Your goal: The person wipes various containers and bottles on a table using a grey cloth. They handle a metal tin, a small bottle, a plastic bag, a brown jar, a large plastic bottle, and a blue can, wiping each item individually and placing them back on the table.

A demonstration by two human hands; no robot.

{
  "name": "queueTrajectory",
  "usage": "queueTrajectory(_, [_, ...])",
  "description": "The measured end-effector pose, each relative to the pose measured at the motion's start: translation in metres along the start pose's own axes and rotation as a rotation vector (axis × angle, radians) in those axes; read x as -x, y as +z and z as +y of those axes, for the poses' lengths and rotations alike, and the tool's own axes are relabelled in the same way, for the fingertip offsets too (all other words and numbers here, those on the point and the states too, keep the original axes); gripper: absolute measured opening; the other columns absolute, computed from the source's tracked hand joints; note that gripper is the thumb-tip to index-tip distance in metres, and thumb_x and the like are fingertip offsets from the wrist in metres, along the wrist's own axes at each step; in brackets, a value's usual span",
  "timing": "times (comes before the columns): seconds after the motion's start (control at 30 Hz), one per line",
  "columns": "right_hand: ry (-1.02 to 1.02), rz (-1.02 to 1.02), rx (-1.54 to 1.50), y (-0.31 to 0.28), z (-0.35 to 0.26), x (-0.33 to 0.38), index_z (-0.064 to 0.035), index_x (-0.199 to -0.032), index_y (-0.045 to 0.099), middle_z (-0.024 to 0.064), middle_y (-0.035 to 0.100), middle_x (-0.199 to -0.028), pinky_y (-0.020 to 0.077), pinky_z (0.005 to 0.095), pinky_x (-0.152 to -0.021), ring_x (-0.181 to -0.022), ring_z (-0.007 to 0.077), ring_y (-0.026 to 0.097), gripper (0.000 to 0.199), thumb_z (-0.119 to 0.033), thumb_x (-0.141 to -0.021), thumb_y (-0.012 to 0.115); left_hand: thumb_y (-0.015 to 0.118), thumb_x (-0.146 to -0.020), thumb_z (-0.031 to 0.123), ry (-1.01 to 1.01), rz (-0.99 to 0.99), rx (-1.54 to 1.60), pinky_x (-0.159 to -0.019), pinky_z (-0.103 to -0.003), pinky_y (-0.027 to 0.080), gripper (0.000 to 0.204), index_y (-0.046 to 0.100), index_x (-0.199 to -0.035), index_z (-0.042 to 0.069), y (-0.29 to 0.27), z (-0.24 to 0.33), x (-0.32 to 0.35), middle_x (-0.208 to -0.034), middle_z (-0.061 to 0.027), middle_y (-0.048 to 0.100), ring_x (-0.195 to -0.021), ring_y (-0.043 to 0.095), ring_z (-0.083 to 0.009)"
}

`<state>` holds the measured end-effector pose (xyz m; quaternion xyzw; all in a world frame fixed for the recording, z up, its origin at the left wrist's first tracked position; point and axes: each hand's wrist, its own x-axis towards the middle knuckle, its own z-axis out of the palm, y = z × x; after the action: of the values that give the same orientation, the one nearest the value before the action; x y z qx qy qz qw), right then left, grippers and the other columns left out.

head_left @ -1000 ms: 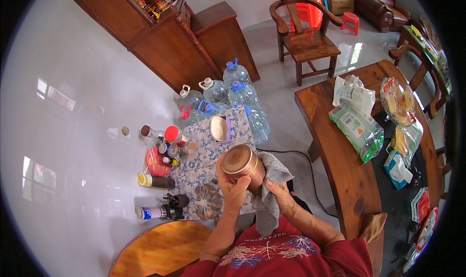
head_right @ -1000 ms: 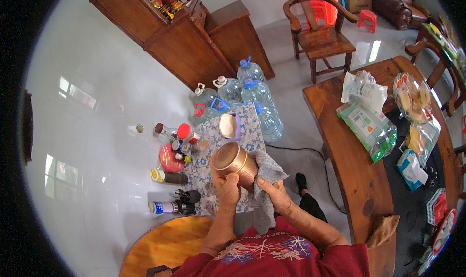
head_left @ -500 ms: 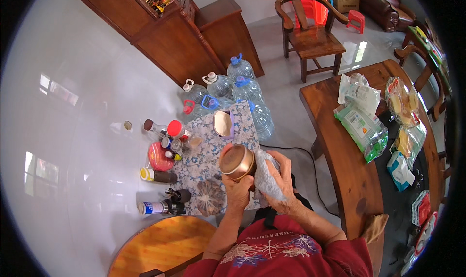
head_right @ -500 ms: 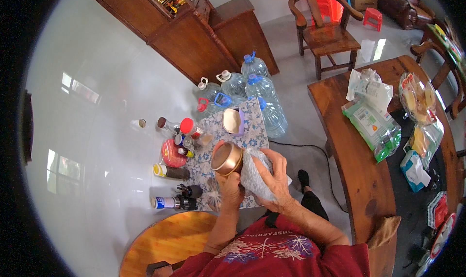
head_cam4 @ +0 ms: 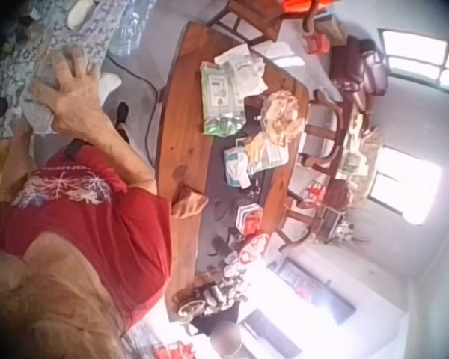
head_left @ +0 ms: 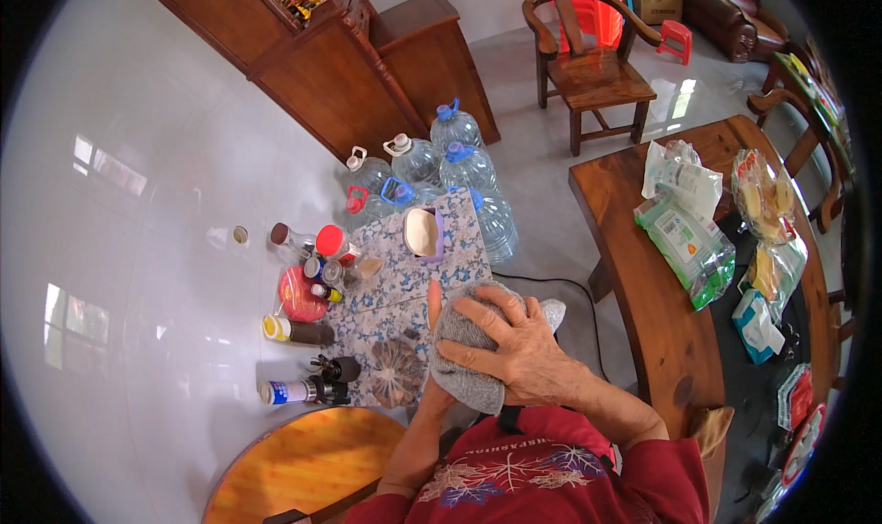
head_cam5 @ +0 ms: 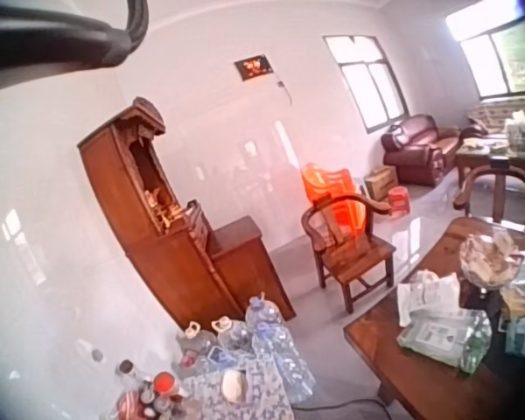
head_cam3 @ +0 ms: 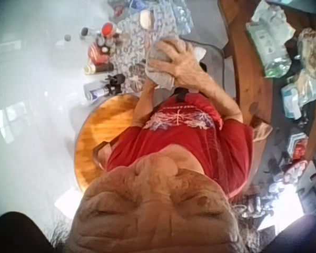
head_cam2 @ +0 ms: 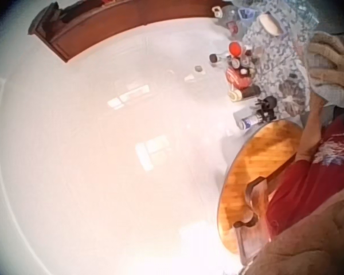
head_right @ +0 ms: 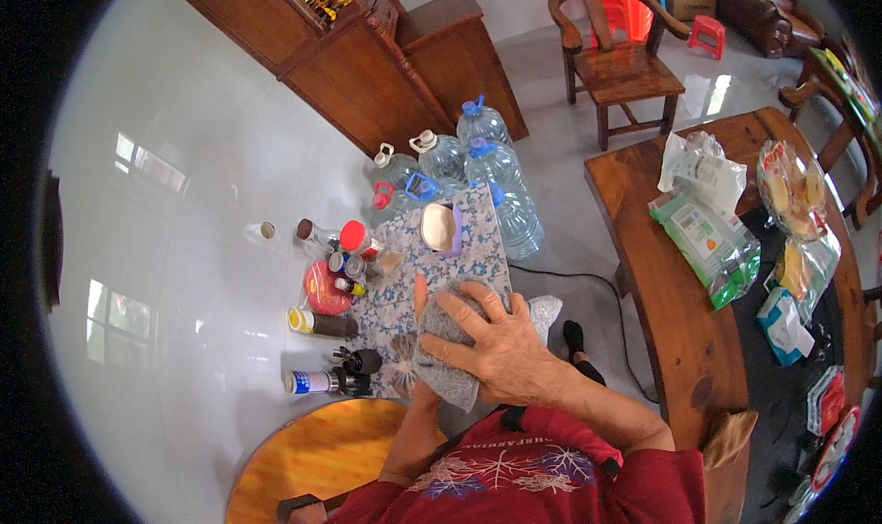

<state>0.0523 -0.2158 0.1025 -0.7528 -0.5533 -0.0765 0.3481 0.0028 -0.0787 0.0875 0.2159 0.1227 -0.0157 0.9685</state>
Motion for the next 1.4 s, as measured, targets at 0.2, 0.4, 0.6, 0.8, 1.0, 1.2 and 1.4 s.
queueTrajectory(0.2, [0.140, 0.115, -0.533, 0.034, 0.038, -0.002, -0.0088, -0.113, 0.059, 0.0117, 0.052, -0.119, 0.0420, 0.0393, -0.089, -0.109, 0.0309, 0.048, 0.042, -0.021, -0.072, 0.062, 0.084, -0.059, 0.006, 0.511, -0.044, -1.078, -0.101, -0.038, 0.036, 0.125, -0.009, -0.143, 0.012, -0.027, -0.019, 0.017, -0.135, -0.0128, 0.032, -0.122, 0.039, -0.0247])
queueTrajectory(0.4, [0.636, 0.094, -1.261, 0.060, 0.051, 0.006, 0.0006, -0.126, 0.046, 0.0156, 0.049, -0.127, 0.0343, 0.0355, -0.099, -0.116, 0.0268, 0.047, 0.052, -0.039, -0.091, 0.043, 0.086, -0.054, 0.006, 0.609, -0.070, -1.070, -0.097, -0.038, 0.041, 0.130, -0.010, -0.142, 0.014, -0.036, -0.020, 0.007, -0.133, -0.0134, 0.034, -0.120, 0.041, -0.0258])
queueTrajectory(0.6, [0.851, 0.127, -1.102, 0.071, 0.036, 0.016, 0.0039, -0.129, 0.040, 0.0196, 0.047, -0.129, 0.0295, 0.0345, -0.101, -0.121, 0.0277, 0.042, 0.066, -0.051, -0.094, 0.031, 0.087, -0.055, 0.018, 0.764, 0.128, -1.105, -0.092, -0.033, 0.044, 0.114, 0.010, -0.138, 0.011, -0.049, -0.019, 0.003, -0.124, -0.0119, 0.043, -0.113, 0.047, -0.0233])
queueTrajectory(0.8, [1.030, 0.153, -1.321, 0.115, 0.023, 0.044, 0.0017, -0.129, 0.042, 0.0152, 0.052, -0.121, 0.0360, 0.0350, -0.096, -0.111, 0.0256, 0.049, 0.061, -0.047, -0.092, 0.042, 0.082, -0.062, 0.034, 0.898, 0.231, -0.860, -0.090, -0.033, 0.044, 0.092, 0.024, -0.129, 0.009, -0.046, -0.005, -0.014, -0.117, -0.0097, 0.047, -0.106, 0.051, -0.0211])
queueTrajectory(1.0, [0.687, 0.552, -1.723, 0.102, 0.014, 0.039, -0.0060, -0.135, 0.034, 0.0053, 0.049, -0.120, 0.0383, 0.0294, -0.093, -0.109, 0.0163, 0.047, 0.060, -0.016, -0.084, 0.063, 0.076, -0.071, 0.026, 0.736, 0.153, -0.656, -0.095, -0.032, 0.039, 0.081, 0.026, -0.132, 0.007, -0.047, -0.004, -0.016, -0.121, -0.0088, 0.046, -0.110, 0.047, -0.0186])
queueTrajectory(1.2, [0.341, 0.535, -0.709, 0.099, 0.026, 0.037, -0.0082, -0.132, 0.037, 0.0192, 0.040, -0.122, 0.0373, 0.0384, -0.094, -0.110, 0.0349, 0.045, 0.072, -0.011, -0.069, 0.073, 0.071, -0.074, 0.014, 0.666, 0.223, -0.514, -0.094, -0.033, 0.041, 0.075, 0.028, -0.135, 0.007, -0.026, -0.013, -0.007, -0.122, -0.0082, 0.045, -0.109, 0.049, -0.0202])
queueTrajectory(1.4, [0.294, 0.418, -0.325, 0.079, 0.012, 0.037, -0.0170, -0.128, 0.047, 0.0186, 0.035, -0.128, 0.0378, 0.0432, -0.093, -0.113, 0.0384, 0.039, 0.067, -0.019, -0.066, 0.074, 0.066, -0.075, 0.011, 0.556, 0.080, -0.493, -0.091, -0.033, 0.045, 0.068, 0.032, -0.134, 0.006, -0.028, -0.007, -0.001, -0.118, -0.0088, 0.050, -0.103, 0.054, -0.0201])
